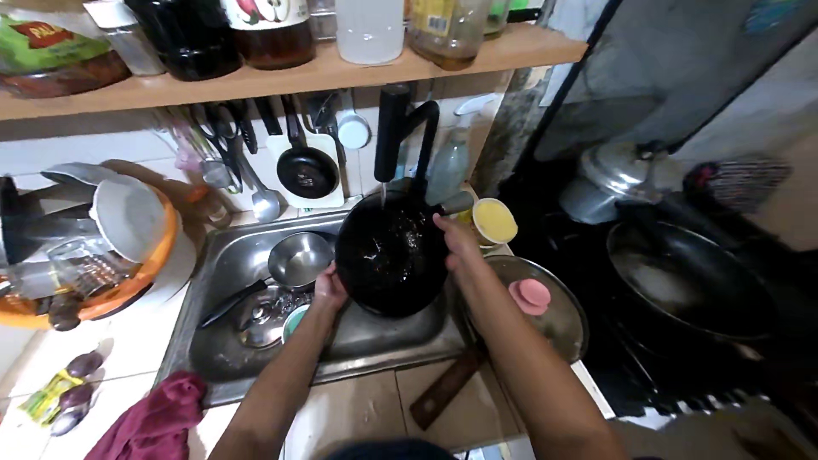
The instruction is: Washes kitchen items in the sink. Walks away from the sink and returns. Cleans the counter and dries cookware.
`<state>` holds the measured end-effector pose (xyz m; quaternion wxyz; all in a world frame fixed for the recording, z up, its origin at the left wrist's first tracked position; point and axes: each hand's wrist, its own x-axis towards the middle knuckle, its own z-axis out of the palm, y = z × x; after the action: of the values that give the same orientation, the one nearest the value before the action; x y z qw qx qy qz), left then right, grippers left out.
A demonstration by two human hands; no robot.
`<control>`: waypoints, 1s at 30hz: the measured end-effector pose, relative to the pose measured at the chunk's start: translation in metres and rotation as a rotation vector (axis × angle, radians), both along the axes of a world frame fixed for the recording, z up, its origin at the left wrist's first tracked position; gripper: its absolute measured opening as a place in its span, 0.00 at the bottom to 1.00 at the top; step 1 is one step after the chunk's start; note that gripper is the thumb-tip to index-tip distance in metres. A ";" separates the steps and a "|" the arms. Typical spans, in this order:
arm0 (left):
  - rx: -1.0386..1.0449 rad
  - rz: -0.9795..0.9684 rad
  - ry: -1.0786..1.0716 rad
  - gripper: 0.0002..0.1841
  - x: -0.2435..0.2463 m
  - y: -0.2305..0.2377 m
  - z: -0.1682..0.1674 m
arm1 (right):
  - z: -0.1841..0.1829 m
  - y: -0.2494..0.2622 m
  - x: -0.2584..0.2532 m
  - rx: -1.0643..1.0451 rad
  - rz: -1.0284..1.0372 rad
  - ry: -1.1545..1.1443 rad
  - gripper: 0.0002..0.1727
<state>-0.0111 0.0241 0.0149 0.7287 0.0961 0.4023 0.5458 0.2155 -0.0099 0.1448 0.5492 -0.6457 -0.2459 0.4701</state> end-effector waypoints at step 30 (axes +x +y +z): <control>-0.086 -0.216 0.109 0.24 -0.035 -0.014 0.014 | -0.022 -0.030 -0.011 0.145 0.089 -0.151 0.20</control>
<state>-0.0458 0.0102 0.0288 0.7638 0.1372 0.4517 0.4402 0.2050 -0.0403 0.1226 0.5529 -0.6265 -0.3482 0.4249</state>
